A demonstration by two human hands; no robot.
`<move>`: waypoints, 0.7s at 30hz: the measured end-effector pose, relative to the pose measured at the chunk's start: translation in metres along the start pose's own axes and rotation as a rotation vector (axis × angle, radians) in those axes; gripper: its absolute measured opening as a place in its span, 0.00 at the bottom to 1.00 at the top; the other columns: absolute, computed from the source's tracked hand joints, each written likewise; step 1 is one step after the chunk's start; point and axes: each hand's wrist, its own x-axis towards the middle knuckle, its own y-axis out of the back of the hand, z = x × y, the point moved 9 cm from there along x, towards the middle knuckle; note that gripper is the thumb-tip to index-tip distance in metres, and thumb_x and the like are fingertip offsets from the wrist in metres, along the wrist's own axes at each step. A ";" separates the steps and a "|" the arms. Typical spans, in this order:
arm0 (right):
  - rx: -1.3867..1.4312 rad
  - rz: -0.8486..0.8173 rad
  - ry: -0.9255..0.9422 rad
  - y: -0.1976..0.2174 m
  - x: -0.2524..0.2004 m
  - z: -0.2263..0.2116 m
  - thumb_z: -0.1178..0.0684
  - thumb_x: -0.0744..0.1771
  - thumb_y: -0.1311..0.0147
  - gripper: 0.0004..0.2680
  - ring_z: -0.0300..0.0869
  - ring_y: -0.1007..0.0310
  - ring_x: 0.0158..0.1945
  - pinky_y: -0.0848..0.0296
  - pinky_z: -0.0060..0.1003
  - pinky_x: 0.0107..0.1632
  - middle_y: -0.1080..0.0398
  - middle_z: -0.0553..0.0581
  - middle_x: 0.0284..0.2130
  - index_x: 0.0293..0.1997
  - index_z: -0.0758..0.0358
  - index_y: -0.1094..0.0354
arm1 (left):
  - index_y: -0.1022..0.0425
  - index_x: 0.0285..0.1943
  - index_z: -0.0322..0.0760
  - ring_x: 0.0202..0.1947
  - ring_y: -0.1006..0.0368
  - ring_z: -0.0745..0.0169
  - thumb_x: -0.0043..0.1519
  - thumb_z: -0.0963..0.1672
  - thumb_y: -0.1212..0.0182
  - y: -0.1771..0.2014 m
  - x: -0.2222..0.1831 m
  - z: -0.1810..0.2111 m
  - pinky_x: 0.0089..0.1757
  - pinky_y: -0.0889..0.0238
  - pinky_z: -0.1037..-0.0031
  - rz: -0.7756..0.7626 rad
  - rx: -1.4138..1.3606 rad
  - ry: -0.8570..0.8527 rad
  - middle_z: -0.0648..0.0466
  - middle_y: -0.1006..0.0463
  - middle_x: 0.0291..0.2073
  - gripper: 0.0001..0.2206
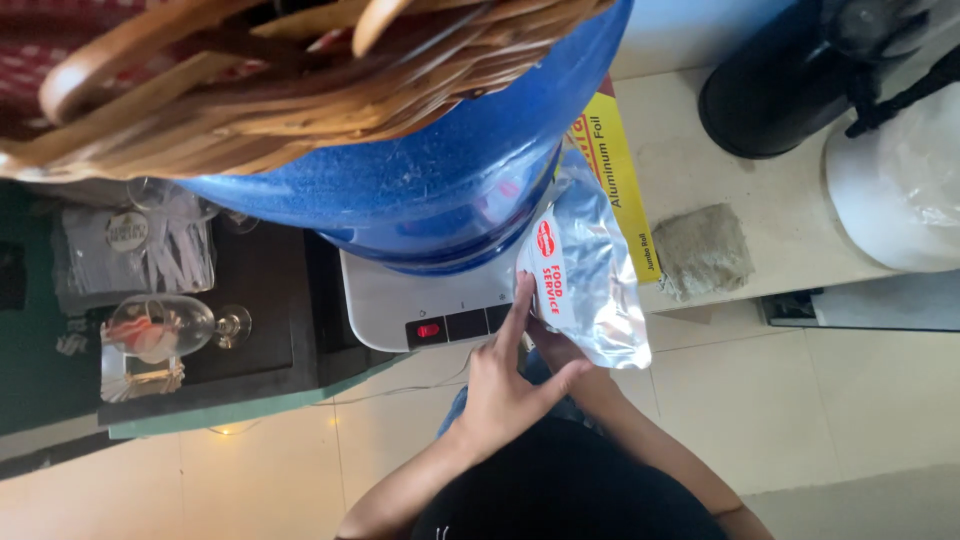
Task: Cleaning a large beverage dispenser and organizing nearby restaurant supplies such as plates and packets.
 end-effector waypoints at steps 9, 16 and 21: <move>0.605 -0.143 -0.568 -0.006 -0.016 0.038 0.49 0.69 0.48 0.16 0.46 0.29 0.57 0.34 0.40 0.61 0.28 0.56 0.53 0.65 0.56 0.35 | 0.50 0.78 0.21 0.58 0.20 0.48 0.55 0.50 0.23 -0.020 -0.012 -0.013 0.54 0.27 0.69 -0.096 -0.110 0.033 0.33 0.23 0.61 0.48; 0.995 0.107 -0.707 -0.025 -0.088 0.089 0.55 0.68 0.45 0.14 0.46 0.28 0.58 0.31 0.41 0.60 0.27 0.58 0.55 0.61 0.63 0.31 | 0.40 0.74 0.23 0.64 0.26 0.49 0.60 0.43 0.27 -0.043 -0.009 -0.004 0.62 0.33 0.65 -0.152 -0.263 -0.082 0.35 0.26 0.65 0.35; 0.490 0.403 -0.612 0.070 -0.100 0.100 0.55 0.64 0.35 0.11 0.43 0.21 0.49 0.25 0.38 0.53 0.21 0.54 0.44 0.50 0.61 0.23 | 0.29 0.69 0.30 0.53 0.17 0.60 0.58 0.41 0.26 -0.079 -0.001 -0.002 0.55 0.27 0.71 -0.262 -0.226 0.028 0.44 0.17 0.55 0.29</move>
